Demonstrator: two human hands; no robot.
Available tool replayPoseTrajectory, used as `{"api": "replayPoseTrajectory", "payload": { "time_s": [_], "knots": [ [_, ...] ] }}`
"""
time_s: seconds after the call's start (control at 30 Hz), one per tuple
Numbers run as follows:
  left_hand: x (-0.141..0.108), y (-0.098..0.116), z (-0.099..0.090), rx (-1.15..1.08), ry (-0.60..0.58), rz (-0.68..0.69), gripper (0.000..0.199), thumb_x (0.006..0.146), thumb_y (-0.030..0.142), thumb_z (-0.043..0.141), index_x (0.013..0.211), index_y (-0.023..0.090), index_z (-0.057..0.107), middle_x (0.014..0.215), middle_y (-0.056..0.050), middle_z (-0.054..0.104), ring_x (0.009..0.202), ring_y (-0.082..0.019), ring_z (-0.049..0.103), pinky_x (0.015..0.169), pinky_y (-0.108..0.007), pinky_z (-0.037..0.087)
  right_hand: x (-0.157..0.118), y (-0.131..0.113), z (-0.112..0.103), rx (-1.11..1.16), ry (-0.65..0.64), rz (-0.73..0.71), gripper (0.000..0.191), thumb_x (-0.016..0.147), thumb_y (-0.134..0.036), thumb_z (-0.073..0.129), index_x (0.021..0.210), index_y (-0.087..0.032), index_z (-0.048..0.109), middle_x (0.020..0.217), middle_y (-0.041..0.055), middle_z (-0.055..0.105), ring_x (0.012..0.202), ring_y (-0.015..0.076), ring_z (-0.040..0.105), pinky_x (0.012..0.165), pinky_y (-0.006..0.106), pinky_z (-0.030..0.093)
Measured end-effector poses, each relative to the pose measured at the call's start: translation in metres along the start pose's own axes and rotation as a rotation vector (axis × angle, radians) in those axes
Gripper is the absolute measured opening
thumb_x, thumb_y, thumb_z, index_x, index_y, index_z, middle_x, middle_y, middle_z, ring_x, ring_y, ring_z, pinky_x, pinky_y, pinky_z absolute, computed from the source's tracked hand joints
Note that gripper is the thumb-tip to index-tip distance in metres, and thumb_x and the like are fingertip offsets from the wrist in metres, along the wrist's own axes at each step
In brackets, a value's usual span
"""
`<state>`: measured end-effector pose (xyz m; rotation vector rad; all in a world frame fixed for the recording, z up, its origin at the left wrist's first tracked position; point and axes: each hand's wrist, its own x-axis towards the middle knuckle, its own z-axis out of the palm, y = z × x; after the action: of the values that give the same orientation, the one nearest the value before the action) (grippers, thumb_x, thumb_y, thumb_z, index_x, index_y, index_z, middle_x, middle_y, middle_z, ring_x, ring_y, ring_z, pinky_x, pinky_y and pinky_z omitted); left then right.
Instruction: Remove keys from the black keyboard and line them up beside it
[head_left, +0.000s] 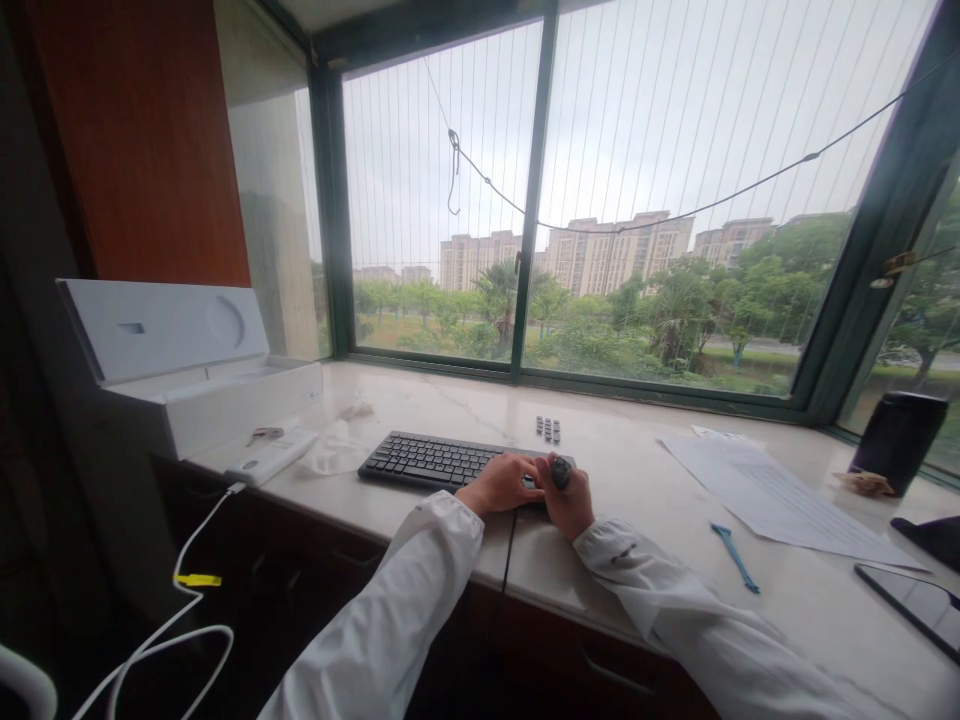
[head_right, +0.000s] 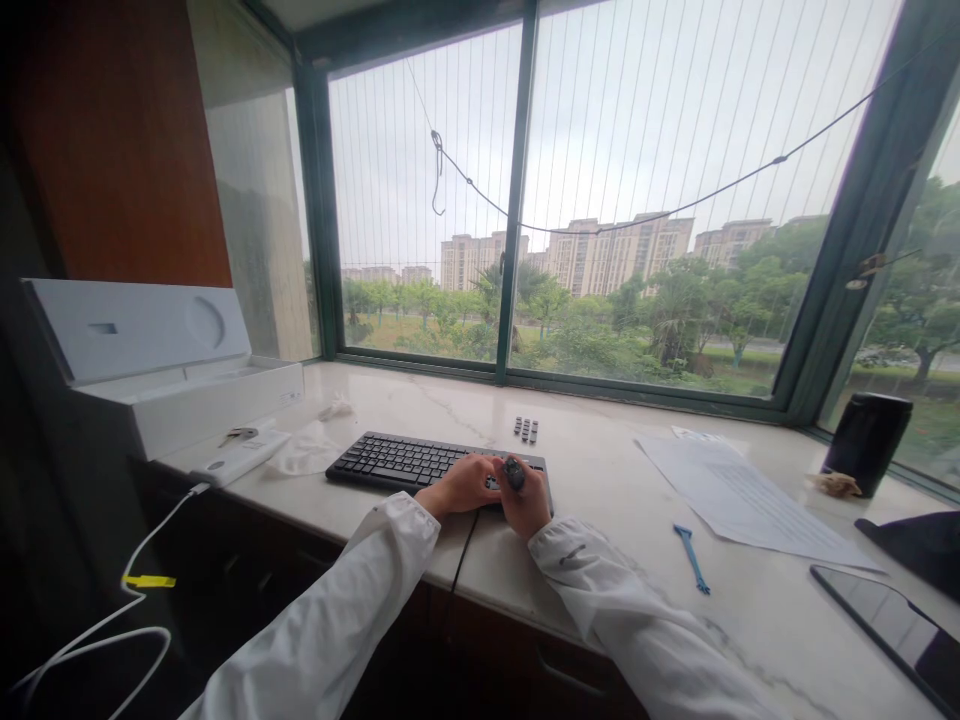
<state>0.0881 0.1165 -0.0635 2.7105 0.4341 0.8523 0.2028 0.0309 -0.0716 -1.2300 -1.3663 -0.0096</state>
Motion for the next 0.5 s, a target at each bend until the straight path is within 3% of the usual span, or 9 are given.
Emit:
{"api": "replayPoseTrajectory", "payload": {
  "time_s": [0.13, 0.27, 0.37, 0.5],
  "knots": [
    [0.0, 0.004, -0.003, -0.046, 0.017, 0.02, 0.027, 0.077, 0.046, 0.063, 0.089, 0.025, 0.073, 0.09, -0.001, 0.07, 0.08, -0.015, 0.063, 0.072, -0.023, 0.044, 0.01, -0.003, -0.01, -0.008, 0.096, -0.006, 0.043, 0.084, -0.052, 0.047, 0.056, -0.02, 0.044, 0.046, -0.0031, 0.046, 0.045, 0.0102, 0.04, 0.048, 0.024, 0.034],
    [-0.001, 0.008, -0.007, -0.054, 0.118, -0.053, 0.027, 0.081, 0.045, 0.059, 0.093, 0.024, 0.071, 0.092, 0.0, 0.071, 0.088, -0.016, 0.064, 0.08, -0.024, 0.044, 0.032, 0.004, -0.035, -0.181, 0.151, -0.065, 0.043, 0.084, -0.049, 0.049, 0.054, -0.018, 0.049, 0.047, -0.0023, 0.05, 0.046, 0.0103, 0.045, 0.052, 0.023, 0.036],
    [-0.002, 0.009, -0.01, -0.007, 0.196, -0.152, 0.026, 0.085, 0.044, 0.054, 0.096, 0.026, 0.069, 0.094, 0.001, 0.071, 0.089, -0.016, 0.064, 0.082, -0.025, 0.045, 0.045, 0.016, -0.048, -0.289, 0.039, -0.031, 0.045, 0.084, -0.051, 0.048, 0.055, -0.017, 0.057, 0.052, -0.0002, 0.057, 0.053, 0.0128, 0.053, 0.057, 0.023, 0.038],
    [-0.003, 0.009, -0.013, 0.042, 0.24, -0.181, 0.028, 0.088, 0.044, 0.047, 0.098, 0.027, 0.067, 0.099, 0.001, 0.069, 0.091, -0.016, 0.063, 0.08, -0.025, 0.045, 0.049, 0.029, -0.047, -0.327, -0.201, 0.046, 0.047, 0.081, -0.056, 0.049, 0.072, -0.015, 0.068, 0.063, 0.0007, 0.063, 0.063, 0.0166, 0.058, 0.058, 0.023, 0.038]
  ]
}}
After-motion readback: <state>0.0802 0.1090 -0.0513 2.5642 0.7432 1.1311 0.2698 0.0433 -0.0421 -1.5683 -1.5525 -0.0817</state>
